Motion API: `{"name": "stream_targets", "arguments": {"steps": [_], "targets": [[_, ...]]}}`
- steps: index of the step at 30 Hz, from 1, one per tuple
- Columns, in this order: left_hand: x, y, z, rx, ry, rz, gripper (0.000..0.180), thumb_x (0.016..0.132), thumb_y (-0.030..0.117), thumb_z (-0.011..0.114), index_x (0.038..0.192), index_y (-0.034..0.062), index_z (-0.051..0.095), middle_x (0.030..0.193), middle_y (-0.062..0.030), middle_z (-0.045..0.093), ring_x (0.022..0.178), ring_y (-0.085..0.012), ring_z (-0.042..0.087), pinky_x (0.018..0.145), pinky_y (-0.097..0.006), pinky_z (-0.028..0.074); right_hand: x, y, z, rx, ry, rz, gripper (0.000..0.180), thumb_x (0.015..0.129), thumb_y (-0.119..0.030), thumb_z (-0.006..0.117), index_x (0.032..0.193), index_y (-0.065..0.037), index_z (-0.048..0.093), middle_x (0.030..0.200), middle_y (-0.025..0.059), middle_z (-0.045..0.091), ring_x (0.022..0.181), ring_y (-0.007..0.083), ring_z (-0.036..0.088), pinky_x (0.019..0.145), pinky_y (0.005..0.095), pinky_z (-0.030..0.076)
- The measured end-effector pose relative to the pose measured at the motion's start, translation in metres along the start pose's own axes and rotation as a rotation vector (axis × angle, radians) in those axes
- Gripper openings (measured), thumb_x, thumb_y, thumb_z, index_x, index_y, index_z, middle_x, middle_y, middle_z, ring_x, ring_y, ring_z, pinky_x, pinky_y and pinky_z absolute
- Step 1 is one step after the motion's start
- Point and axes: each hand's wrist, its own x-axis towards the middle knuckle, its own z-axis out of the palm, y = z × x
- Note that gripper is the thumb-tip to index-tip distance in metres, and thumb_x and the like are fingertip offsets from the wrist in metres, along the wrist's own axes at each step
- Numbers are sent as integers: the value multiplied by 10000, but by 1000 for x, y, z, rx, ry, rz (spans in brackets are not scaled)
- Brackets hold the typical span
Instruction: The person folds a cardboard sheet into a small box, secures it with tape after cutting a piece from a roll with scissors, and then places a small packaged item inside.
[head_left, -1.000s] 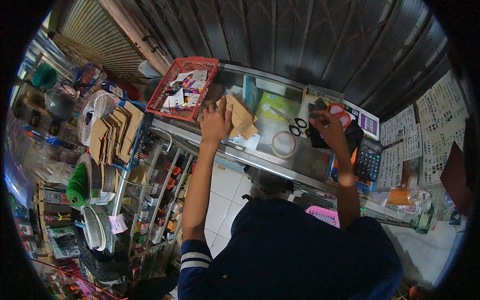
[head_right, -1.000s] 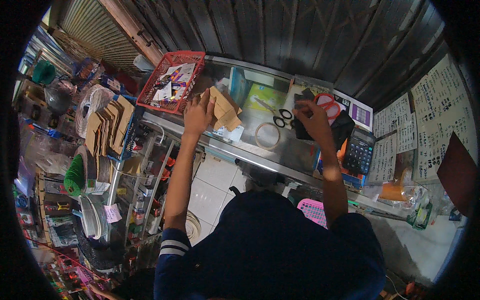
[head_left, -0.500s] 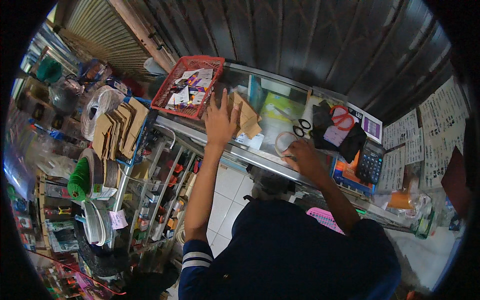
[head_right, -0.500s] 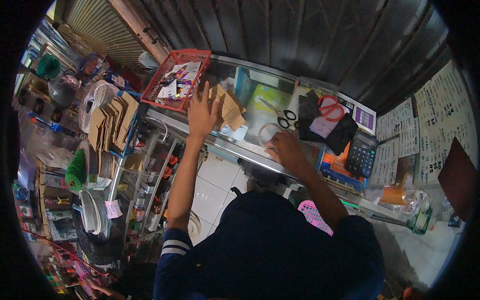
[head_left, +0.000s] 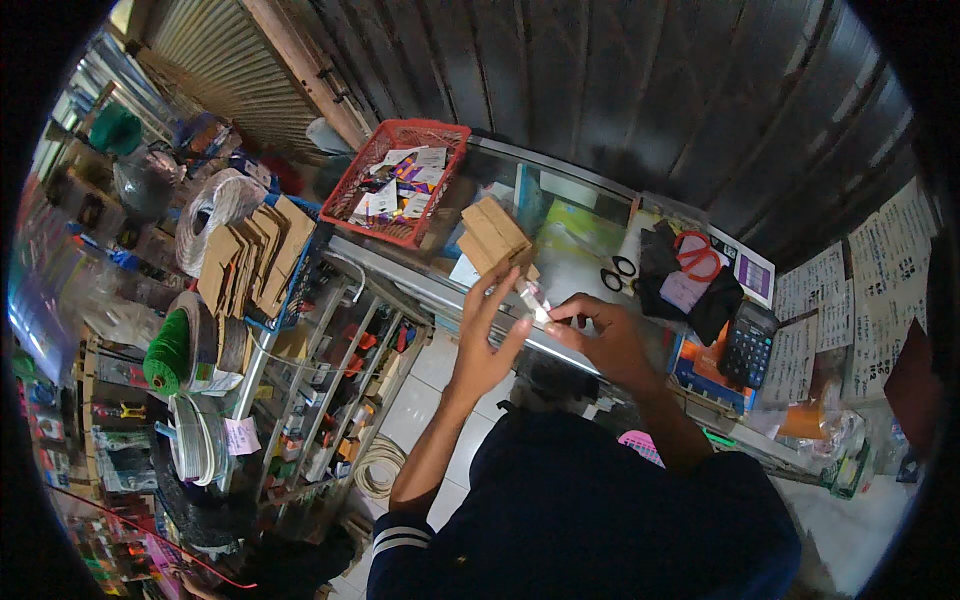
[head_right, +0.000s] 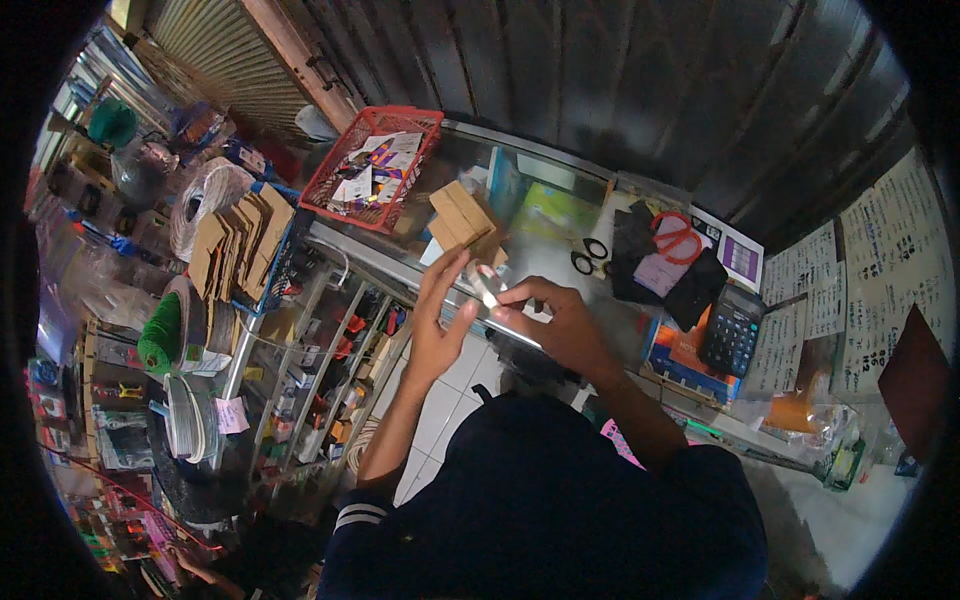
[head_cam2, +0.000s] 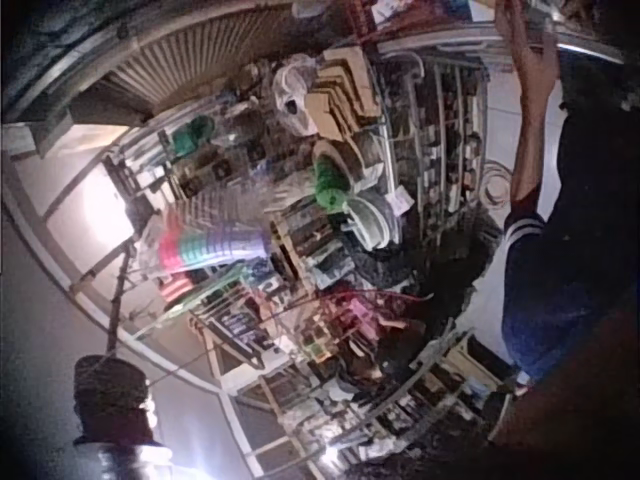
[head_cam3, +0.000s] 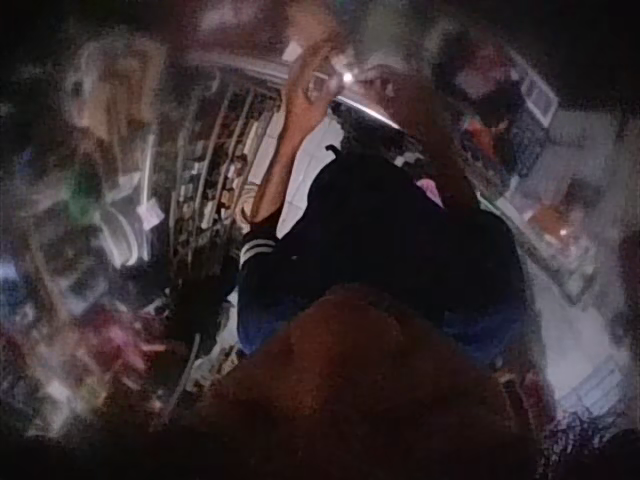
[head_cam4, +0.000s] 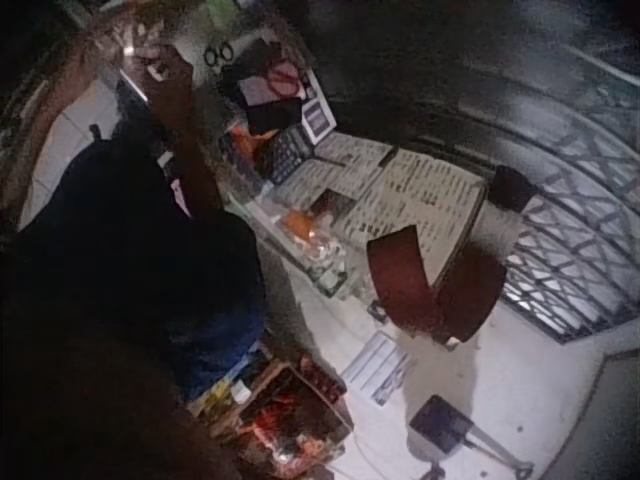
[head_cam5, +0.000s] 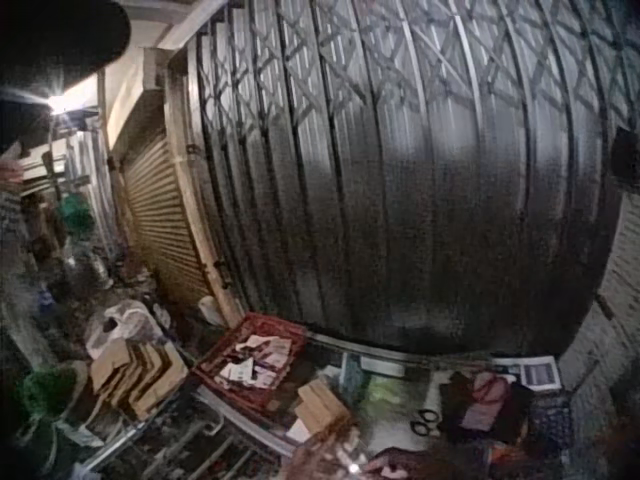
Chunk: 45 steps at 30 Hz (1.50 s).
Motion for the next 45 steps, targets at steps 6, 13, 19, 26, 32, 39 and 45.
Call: {"name": "stream_targets", "arguments": {"steps": [6,13,19,26,32,39,45], "targets": [[-19,6,-1,-29,164,-3,500,852,90,725,1342,49,633,1390,-182,586,1296,-334,550,1077,-426,417,-4,-10,24,129,-36,-50,203,873,-135,786,1040,-38,724,944,73,711,911,137,644,806,290,473],[-30,22,-5,-105,217,-47,377,872,60,722,1248,45,698,1392,-181,594,1288,-312,566,1069,-408,429,-8,-11,29,155,-83,-31,214,868,-91,791,1049,-10,710,976,105,692,924,163,660,848,304,501],[-37,22,0,-390,280,-232,266,913,31,703,1178,14,727,1350,-177,624,1278,-272,569,1087,-394,425,-10,-15,28,130,-128,-101,221,856,-52,793,1058,-17,710,981,116,695,922,183,667,826,308,511],[-45,13,10,-531,322,-318,128,933,26,695,1047,-17,734,1294,-181,653,1221,-250,600,1066,-376,442,-15,-8,26,22,-154,-80,215,852,-124,808,1029,-23,740,990,125,700,882,185,669,782,303,503],[-58,1,19,-443,345,-365,96,948,29,674,1019,-25,709,1191,-168,707,1134,-223,644,1023,-344,463,-22,-2,27,72,-198,9,223,852,-116,807,1037,-12,738,966,113,712,880,163,662,793,292,495],[-64,2,20,-371,279,-471,98,975,50,641,977,-37,685,1130,-156,735,1089,-184,661,992,-325,478,-30,8,30,118,-267,157,202,874,-161,800,1008,-25,736,908,37,707,827,71,620,709,263,477],[-97,-4,22,-115,207,-535,174,1003,135,623,947,-29,630,899,-150,746,848,-205,718,771,-344,537,-43,47,46,319,-456,290,209,907,-203,783,979,-23,705,865,14,692,764,54,590,675,251,472]]}}
